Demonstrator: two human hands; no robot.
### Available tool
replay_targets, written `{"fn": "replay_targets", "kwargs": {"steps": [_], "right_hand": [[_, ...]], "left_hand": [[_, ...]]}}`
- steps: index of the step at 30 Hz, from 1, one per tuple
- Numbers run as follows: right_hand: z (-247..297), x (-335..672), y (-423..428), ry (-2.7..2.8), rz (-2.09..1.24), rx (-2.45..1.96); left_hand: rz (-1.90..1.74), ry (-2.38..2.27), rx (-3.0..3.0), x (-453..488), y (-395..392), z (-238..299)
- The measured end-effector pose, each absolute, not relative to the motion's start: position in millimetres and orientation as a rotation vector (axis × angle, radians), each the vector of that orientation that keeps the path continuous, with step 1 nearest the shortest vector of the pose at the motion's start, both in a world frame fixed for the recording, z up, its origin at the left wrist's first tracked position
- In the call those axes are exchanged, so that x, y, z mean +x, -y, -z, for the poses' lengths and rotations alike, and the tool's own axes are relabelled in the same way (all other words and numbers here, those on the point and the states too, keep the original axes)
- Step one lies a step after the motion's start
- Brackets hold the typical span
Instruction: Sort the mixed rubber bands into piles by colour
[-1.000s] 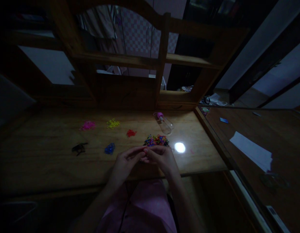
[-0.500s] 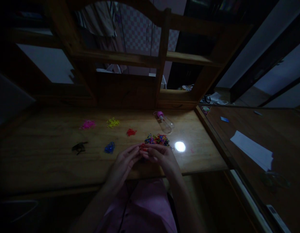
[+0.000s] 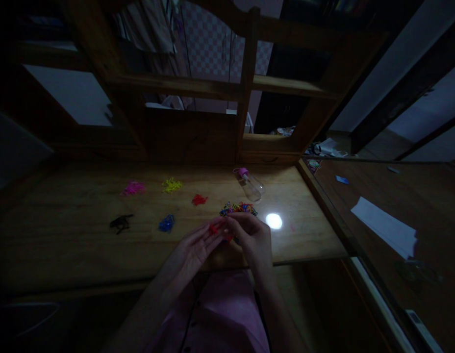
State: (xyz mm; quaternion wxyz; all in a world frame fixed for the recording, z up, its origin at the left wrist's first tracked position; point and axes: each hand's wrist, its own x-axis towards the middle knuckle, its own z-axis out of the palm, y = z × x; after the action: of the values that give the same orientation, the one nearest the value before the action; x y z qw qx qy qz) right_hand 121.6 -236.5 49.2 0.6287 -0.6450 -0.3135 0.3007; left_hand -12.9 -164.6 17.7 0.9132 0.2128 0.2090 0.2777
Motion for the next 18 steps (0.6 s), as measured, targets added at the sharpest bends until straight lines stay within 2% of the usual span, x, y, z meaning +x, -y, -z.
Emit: {"fn": "replay_targets", "kwargs": {"steps": [9, 18], "right_hand": [[-53, 134, 252, 0.698, -0.503, -1.551], [-49, 138, 262, 0.711, -0.485, -1.554]], "left_hand": [[-0.581, -0.477, 0.301, -15, 146, -28], [-0.970, -0.777, 0.796, -2, 88, -7]]}}
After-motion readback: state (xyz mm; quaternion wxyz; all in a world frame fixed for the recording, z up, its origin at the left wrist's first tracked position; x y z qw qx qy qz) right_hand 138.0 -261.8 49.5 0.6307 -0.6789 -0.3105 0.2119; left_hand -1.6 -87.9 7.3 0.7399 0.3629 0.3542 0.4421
